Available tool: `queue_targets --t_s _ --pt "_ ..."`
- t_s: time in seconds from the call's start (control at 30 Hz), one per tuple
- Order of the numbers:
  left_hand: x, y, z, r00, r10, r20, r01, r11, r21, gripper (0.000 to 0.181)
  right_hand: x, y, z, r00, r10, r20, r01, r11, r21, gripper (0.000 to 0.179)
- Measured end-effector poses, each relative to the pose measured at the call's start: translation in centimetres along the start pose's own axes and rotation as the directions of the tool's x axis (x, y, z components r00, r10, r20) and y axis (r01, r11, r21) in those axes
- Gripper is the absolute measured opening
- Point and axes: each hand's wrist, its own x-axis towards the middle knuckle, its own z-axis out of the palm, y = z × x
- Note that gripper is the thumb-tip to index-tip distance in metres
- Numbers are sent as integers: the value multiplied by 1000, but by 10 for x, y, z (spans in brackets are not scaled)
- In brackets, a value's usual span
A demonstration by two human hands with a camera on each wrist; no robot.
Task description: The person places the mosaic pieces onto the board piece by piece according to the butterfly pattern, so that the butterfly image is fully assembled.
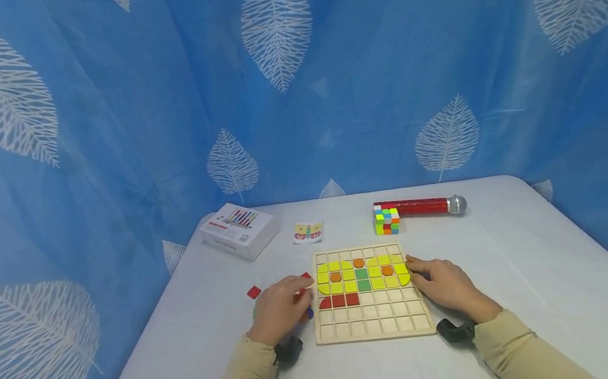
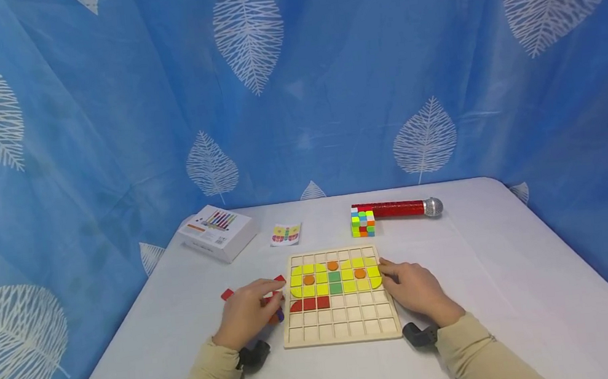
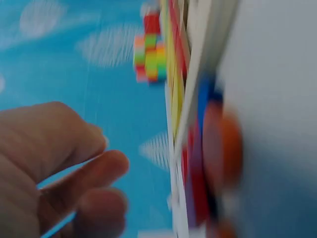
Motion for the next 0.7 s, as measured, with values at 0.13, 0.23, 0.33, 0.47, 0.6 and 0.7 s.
queue_targets --t_s 0.13,0.23,0.33,0.47,0.6,0.7 --pt "-6 -30 -14 984 -178 20 179 984 -22 26 1 0 1 1000 21 15 -21 1000 6 46" --pt "-12 -53 -26 968 -240 73 243 970 -34 23 1 -1 1 1000 24 19 -24 1000 7 46" --pt "-19 -72 -36 949 -285 135 294 954 -54 23 1 -2 0 1000 15 14 -15 1000 2 46" --pt "-24 -86 -43 915 -326 239 352 933 -75 25 1 -2 -1 1000 16 11 -15 1000 -4 46" --pt "-26 -90 -43 888 -345 305 386 918 -86 24 1 -2 0 1000 24 14 -24 1000 -10 46" --pt "-26 -89 -43 881 -352 317 398 913 -93 24 0 -2 0 1000 27 13 -26 1000 -11 45"
